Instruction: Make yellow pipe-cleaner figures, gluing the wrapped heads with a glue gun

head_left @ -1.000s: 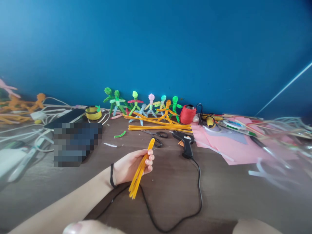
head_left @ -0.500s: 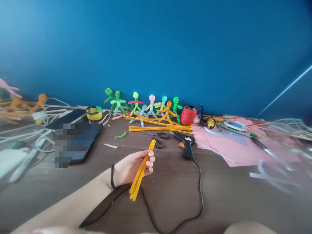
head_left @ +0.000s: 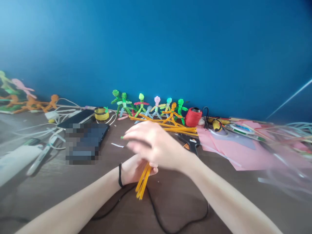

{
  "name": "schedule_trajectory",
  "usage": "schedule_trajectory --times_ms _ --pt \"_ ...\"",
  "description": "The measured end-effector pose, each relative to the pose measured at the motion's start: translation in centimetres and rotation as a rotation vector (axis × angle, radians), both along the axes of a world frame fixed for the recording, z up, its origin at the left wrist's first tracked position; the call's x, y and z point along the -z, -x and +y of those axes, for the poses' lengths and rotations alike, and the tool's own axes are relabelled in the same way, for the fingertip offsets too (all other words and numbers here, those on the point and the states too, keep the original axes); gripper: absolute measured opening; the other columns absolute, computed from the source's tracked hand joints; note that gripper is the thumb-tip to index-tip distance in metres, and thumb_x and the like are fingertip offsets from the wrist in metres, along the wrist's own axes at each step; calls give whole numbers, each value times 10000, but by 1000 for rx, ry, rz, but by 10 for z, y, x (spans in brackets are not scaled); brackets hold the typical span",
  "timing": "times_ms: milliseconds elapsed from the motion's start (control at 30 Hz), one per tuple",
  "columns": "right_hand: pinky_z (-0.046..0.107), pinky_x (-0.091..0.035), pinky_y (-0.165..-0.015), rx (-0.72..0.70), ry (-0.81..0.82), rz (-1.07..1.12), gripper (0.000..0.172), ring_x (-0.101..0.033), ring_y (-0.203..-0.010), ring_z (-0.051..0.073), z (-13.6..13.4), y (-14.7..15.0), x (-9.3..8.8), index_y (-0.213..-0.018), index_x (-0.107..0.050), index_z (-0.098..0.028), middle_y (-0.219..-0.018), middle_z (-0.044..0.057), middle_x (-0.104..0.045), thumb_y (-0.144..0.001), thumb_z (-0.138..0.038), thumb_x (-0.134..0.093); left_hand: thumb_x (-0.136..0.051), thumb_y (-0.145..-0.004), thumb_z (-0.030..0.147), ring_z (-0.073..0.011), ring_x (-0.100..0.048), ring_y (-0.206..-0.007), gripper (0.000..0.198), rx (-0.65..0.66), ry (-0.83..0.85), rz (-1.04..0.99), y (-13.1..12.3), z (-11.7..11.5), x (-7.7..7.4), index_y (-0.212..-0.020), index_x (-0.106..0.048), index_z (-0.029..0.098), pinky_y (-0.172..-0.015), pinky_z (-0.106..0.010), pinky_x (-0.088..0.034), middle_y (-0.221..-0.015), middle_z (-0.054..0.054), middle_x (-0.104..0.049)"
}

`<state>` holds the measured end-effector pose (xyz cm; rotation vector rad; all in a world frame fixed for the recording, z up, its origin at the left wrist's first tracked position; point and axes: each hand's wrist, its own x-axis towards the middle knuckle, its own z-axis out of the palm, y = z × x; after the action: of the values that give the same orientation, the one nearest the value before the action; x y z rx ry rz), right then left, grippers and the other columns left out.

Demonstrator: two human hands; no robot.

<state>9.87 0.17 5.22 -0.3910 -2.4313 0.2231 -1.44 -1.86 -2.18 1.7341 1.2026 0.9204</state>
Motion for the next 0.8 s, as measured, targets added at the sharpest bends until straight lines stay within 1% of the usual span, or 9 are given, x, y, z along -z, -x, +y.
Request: schedule_trajectory --times_ms 33,133,167,200,233,300,400,667,800 --pt "283 -371 -883 124 51 24 219 -518 -998 151 19 -4 8 -974 -605 -175 -1038 43 -620 -872 -233 -420 -381 -805 241 -99 -311 -424 305 46 78 -69 1 1 2 -560 -549 175 -428 -213 -315 -495 30 -378" --pt "306 -356 -903 538 126 22 281 -492 -1053 186 68 -21 38 -1080 -571 -148 -1136 69 -580 -865 -164 -392 -412 -810 185 -42 -257 -401 172 188 774 -758 6 3 8 -667 -502 152 -503 -186 -348 -570 62 -329" --pt "329 -360 -889 656 138 -32 316 -469 -1085 213 78 -26 48 -1140 -537 -145 -1191 78 -549 -856 -156 -399 -424 -808 170 -30 -261 -401 143 209 930 -910 7 4 9 -682 -487 146 -514 -181 -347 -583 65 -325" --pt "349 -365 -867 735 143 -109 358 -453 -1101 237 85 -30 57 -1191 -501 -153 -1235 78 -520 -843 -152 -417 -427 -809 161 -23 -274 -403 134 211 1016 -990 8 5 10 -685 -475 141 -518 -178 -342 -587 64 -329" --pt "355 -363 -856 758 133 -205 369 -456 -1092 243 89 -33 65 -1195 -500 -163 -1233 75 -526 -833 -145 -431 -428 -810 155 -20 -287 -407 131 205 1056 -1027 8 5 10 -686 -467 139 -520 -178 -339 -590 62 -337" --pt "342 -356 -834 730 77 -392 277 -493 -1024 224 90 -36 74 -1061 -590 -179 -1087 67 -616 -836 -145 -432 -428 -813 155 -20 -311 -417 132 195 1074 -1047 8 5 10 -686 -460 137 -526 -184 -339 -590 59 -352" --pt "334 -338 -799 727 26 -446 234 -507 -947 214 87 -34 78 -895 -632 -172 -927 75 -655 -836 -114 -414 -428 -818 159 -20 -321 -428 135 193 1074 -1048 7 4 8 -688 -458 136 -539 -190 -342 -595 55 -371" --pt "327 -318 -741 769 -46 -478 326 -483 -928 221 91 -35 80 -926 -638 -175 -927 75 -633 -739 -4 -431 -439 -815 168 -22 -324 -441 125 201 1070 -1034 7 4 7 -695 -458 136 -558 -193 -349 -608 54 -391" --pt "328 -309 -758 779 -73 -487 302 -477 -933 222 92 -35 81 -914 -634 -157 -915 85 -625 -748 -7 -431 -445 -814 172 -20 -331 -447 115 217 1068 -1053 8 4 9 -705 -456 136 -564 -191 -345 -614 53 -393"
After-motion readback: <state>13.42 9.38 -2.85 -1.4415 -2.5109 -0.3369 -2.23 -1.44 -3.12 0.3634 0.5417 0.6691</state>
